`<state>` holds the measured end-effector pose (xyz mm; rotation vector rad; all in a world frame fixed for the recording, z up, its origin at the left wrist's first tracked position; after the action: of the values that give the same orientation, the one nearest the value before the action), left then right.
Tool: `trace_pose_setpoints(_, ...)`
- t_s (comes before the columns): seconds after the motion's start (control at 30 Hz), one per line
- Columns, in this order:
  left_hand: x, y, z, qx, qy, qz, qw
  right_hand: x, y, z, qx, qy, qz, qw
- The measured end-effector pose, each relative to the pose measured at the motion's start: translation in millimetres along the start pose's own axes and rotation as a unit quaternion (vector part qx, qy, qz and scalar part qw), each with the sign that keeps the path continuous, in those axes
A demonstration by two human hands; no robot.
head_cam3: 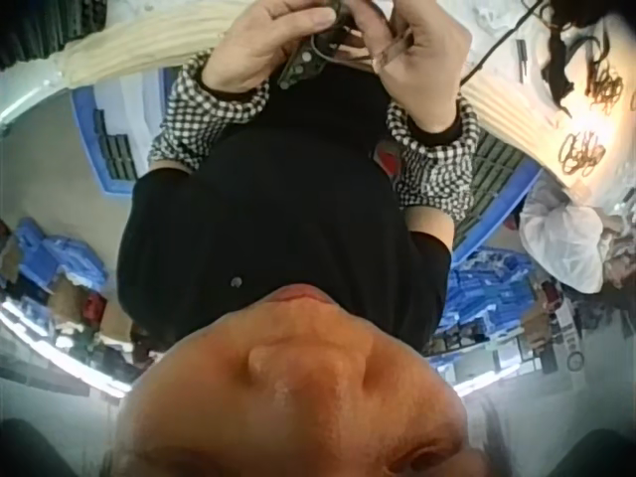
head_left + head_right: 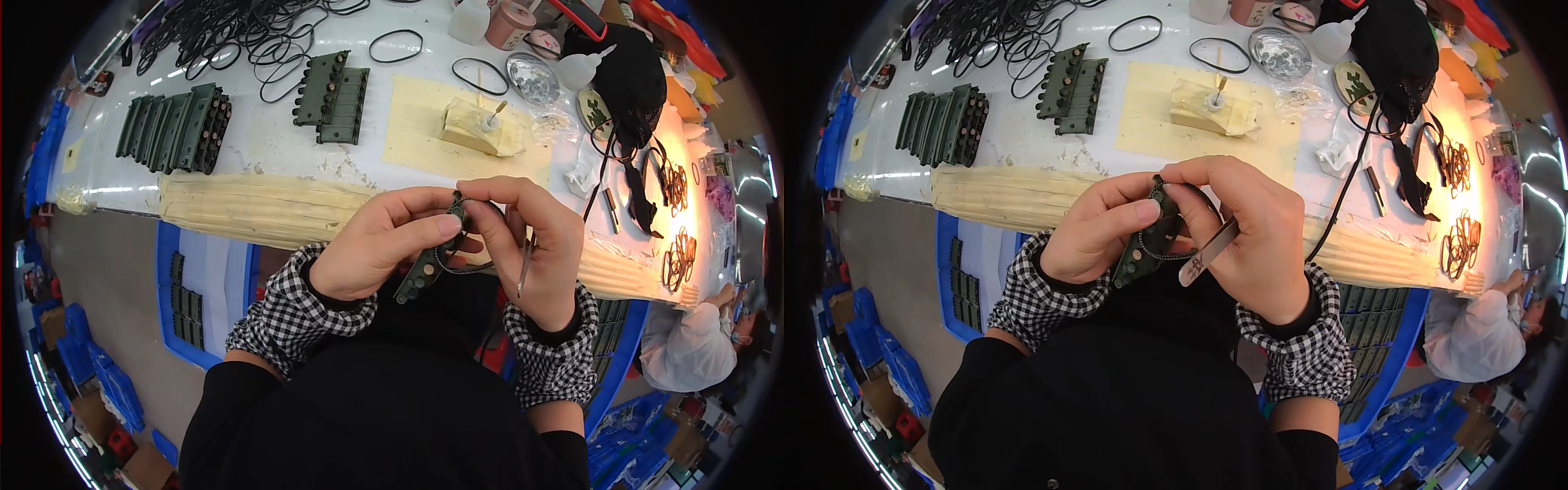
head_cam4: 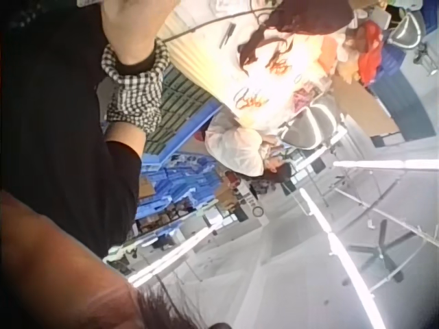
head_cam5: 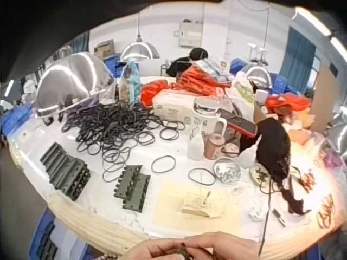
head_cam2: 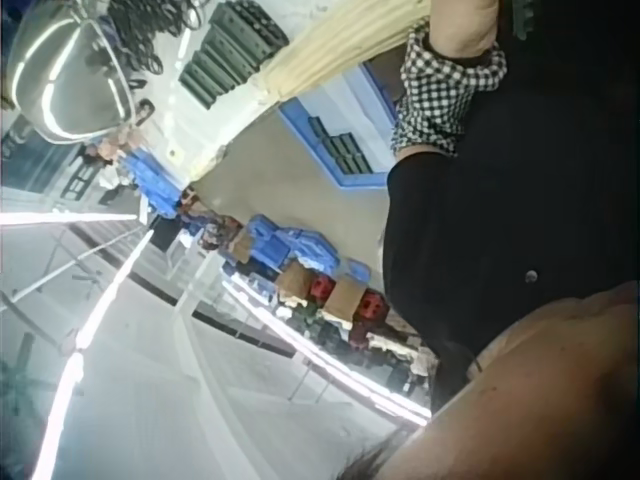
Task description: Assembling small green plastic tank tracks for toy vehicles using a fine-tipped tool.
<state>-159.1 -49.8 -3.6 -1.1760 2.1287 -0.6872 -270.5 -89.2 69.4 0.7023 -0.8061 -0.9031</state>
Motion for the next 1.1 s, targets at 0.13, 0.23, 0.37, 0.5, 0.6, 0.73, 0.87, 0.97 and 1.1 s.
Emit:
trace_pose_setpoints(0.13, 0.6, 0.8, -0.8, -0.008, 0.007, 0.003, 1.0, 0.8, 1.4, 1.2, -0.009, 0.0, 0.048, 0.999)
trace_pose_setpoints(0.23, 1.0, 1.8, -0.8, -0.015, 0.009, 0.008, 1.0, -2.2, 0.3, -0.2, -0.006, -0.004, 0.057, 0.998)
trace_pose_setpoints(0.37, -0.2, 3.6, 1.2, 0.004, 0.004, -0.001, 1.0, -6.0, 4.4, -1.8, -0.066, 0.019, 0.148, 0.987)
trace_pose_setpoints(0.5, 0.3, 5.6, 2.5, 0.018, -0.006, 0.002, 1.0, -12.3, 6.2, -1.4, -0.113, 0.033, 0.213, 0.97)
trace_pose_setpoints(0.6, 1.5, 5.5, 2.6, 0.023, -0.009, -0.005, 1.0, -18.8, 2.4, -1.7, -0.107, -0.003, 0.197, 0.975)
trace_pose_setpoints(0.73, 3.7, 5.4, 3.6, 0.033, -0.006, -0.009, 0.999, -23.4, -7.6, -0.2, -0.034, -0.045, 0.06, 0.997)
trace_pose_setpoints(0.87, 1.2, 3.7, 3.7, 0.032, 0.012, -0.003, 0.999, -23.0, -12.1, 1.4, -0.011, -0.011, -0.008, 1.0)
trace_pose_setpoints(0.97, -1.4, 3.6, 1.2, 0.045, 0.016, 0.002, 0.999, -18.5, -7.8, 3.1, -0.008, 0.005, 0.035, 0.999)
trace_pose_setpoints(1.1, -1.6, 5.9, 0.2, 0.048, 0.009, 0.006, 0.999, -15.6, -1.6, 3.0, -0.052, 0.032, 0.081, 0.995)
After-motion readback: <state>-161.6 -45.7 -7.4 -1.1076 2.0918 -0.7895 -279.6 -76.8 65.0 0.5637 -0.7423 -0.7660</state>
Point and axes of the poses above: each hand's wrist, its own x-axis towards the middle knuckle, its own z-axis out of the back of the hand, y = z × x, the point moved 7 cm from there along x, towards the middle knuckle, and after that the axes turned 3 degrees about -y, right-handed, at the moved point
